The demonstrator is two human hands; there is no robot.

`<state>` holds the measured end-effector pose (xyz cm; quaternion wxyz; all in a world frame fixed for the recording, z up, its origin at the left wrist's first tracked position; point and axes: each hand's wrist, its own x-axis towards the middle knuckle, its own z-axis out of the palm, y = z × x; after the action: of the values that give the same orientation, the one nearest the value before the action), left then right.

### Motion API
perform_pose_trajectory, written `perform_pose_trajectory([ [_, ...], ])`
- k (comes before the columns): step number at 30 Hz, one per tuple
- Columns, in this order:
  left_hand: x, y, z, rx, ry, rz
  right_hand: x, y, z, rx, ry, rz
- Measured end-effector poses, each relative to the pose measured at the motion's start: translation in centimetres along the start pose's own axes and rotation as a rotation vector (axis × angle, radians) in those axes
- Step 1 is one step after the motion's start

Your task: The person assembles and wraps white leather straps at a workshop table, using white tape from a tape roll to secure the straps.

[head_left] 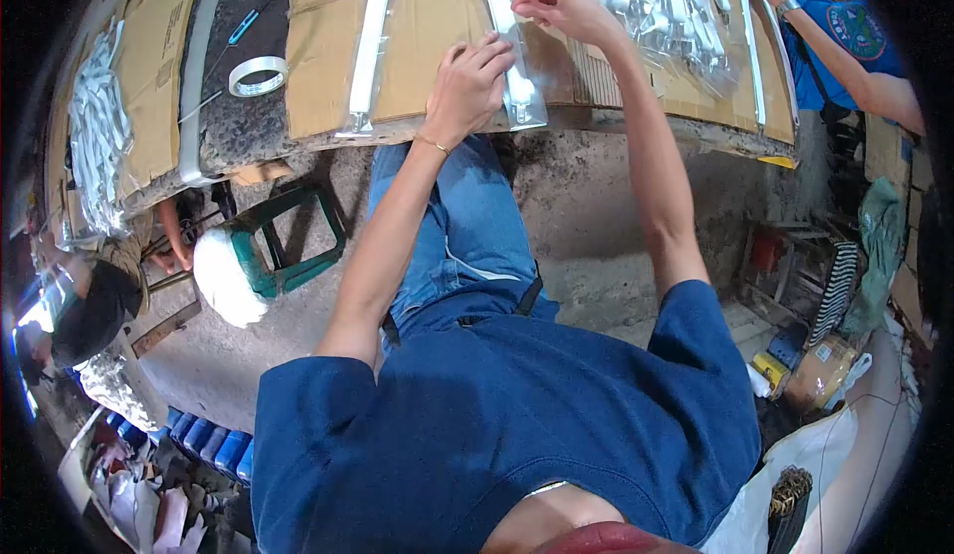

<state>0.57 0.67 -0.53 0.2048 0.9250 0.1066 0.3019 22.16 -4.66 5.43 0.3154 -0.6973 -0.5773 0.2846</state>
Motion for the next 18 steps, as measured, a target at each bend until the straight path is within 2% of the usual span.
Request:
perform_pose_trajectory([
  [1,0.0,0.0,0.0,0.001,0.003,-0.004,0.5,0.0,-0.1,-0.002,-0.004,-0.002],
  [3,0.0,0.1,-0.1,0.005,0.019,0.004,1.6,-0.4,-0.4,-0.183,-0.142,-0.176],
  [4,0.0,0.1,-0.1,0.006,0.022,0.000,2.1,-0.7,-0.4,-0.183,-0.147,-0.178],
  [6,-0.1,0.2,-0.3,0.022,0.010,0.005,3.0,-1.4,-0.5,-0.197,-0.353,-0.126],
  [12,-0.1,0.3,-0.5,0.078,0.015,0.031,3.6,-1.8,0.2,-0.280,-0.438,-0.155],
  [18,-0.3,0.3,-0.7,0.024,-0.015,0.000,3.6,-1.8,0.9,-0.349,-0.368,-0.211],
])
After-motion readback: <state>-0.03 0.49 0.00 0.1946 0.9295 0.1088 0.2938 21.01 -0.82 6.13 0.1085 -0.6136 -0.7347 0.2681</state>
